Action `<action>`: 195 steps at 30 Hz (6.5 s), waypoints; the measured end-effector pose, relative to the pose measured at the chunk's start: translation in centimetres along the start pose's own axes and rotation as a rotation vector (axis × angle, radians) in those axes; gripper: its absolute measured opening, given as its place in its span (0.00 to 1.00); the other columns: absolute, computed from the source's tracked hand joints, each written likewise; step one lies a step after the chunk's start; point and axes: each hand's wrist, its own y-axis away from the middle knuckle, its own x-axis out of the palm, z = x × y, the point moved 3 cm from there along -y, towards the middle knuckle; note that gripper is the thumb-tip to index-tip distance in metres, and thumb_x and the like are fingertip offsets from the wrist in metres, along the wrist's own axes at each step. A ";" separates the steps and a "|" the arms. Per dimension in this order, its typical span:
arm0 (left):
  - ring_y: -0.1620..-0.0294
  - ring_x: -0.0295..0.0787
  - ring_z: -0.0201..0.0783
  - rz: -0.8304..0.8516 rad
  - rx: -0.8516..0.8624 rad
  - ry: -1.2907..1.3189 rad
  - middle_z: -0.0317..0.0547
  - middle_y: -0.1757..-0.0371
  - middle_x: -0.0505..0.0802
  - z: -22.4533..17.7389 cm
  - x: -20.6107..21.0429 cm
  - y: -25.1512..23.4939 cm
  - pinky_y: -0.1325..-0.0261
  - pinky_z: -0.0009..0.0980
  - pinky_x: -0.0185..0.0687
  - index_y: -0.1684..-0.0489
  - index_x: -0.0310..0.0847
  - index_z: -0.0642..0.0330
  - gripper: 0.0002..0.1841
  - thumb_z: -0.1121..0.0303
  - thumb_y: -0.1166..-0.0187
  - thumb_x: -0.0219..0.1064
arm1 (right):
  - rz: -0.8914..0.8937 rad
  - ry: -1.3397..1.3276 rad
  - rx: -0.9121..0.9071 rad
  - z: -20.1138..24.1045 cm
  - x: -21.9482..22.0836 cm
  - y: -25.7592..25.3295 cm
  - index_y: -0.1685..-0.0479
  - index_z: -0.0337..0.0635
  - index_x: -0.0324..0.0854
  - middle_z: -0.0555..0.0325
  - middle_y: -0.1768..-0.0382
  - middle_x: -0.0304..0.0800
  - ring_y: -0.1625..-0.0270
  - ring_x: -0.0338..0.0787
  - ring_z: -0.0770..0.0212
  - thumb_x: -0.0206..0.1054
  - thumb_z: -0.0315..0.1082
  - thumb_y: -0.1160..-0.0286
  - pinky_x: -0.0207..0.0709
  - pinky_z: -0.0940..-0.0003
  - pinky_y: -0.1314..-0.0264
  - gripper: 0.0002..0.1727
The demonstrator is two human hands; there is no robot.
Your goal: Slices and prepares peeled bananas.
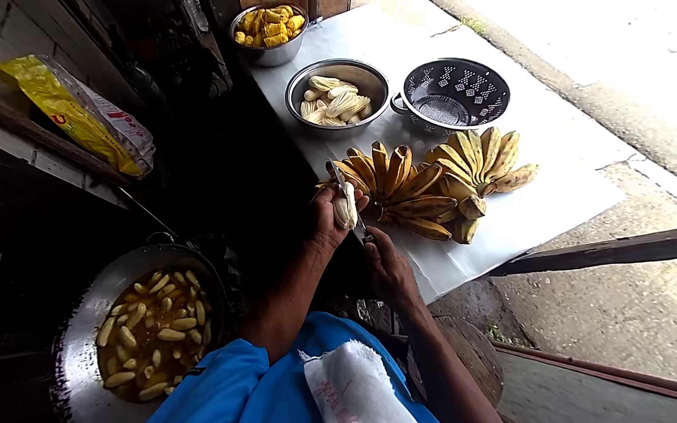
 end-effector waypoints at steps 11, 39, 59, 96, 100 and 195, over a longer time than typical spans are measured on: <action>0.62 0.92 0.41 -0.046 -0.026 -0.113 0.50 0.54 0.90 -0.7 -0.2 0.0 0.65 0.33 0.89 0.35 0.71 0.59 0.16 0.64 0.05 0.40 | 0.000 -0.032 -0.066 0.9 0.2 3.4 0.20 0.51 0.74 0.61 0.67 0.89 0.70 0.87 0.64 0.44 0.55 0.07 0.84 0.59 0.65 0.29; 0.63 0.91 0.41 -0.096 -0.027 -0.089 0.51 0.55 0.88 -1.7 -0.3 0.1 0.63 0.33 0.89 0.35 0.71 0.61 0.16 0.66 0.08 0.41 | 0.019 -0.098 -0.061 0.8 0.6 6.9 0.20 0.47 0.74 0.62 0.66 0.88 0.72 0.84 0.69 0.43 0.55 0.06 0.83 0.65 0.68 0.30; 0.58 0.90 0.45 -0.037 -0.055 -0.098 0.50 0.56 0.88 0.8 0.8 1.6 0.48 0.43 0.89 0.43 0.73 0.61 0.16 0.67 0.09 0.40 | -0.019 -0.012 0.060 -0.1 0.0 0.4 0.19 0.59 0.72 0.57 0.69 0.86 0.68 0.87 0.57 0.43 0.54 0.06 0.82 0.49 0.60 0.26; 0.61 0.90 0.42 -0.027 -0.064 -0.107 0.45 0.61 0.88 1.4 1.0 3.1 0.52 0.41 0.90 0.49 0.75 0.55 0.17 0.62 0.07 0.39 | -0.010 -0.008 0.056 0.3 -0.1 2.2 0.22 0.54 0.74 0.57 0.69 0.87 0.67 0.88 0.57 0.42 0.54 0.07 0.82 0.50 0.60 0.27; 0.58 0.91 0.42 -0.063 -0.071 -0.154 0.46 0.56 0.89 1.4 1.2 3.5 0.48 0.42 0.89 0.44 0.76 0.56 0.19 0.61 0.06 0.37 | -0.032 0.044 0.072 0.1 0.0 2.7 0.20 0.55 0.72 0.55 0.65 0.90 0.64 0.90 0.55 0.41 0.54 0.07 0.83 0.48 0.59 0.27; 0.67 0.91 0.43 -0.103 0.008 -0.352 0.50 0.59 0.90 2.1 1.2 0.8 0.69 0.37 0.89 0.33 0.71 0.56 0.14 0.64 0.04 0.43 | 0.089 -0.400 0.142 -1.3 -0.7 2.3 0.25 0.53 0.77 0.64 0.76 0.80 0.79 0.79 0.67 0.46 0.54 0.07 0.78 0.68 0.75 0.25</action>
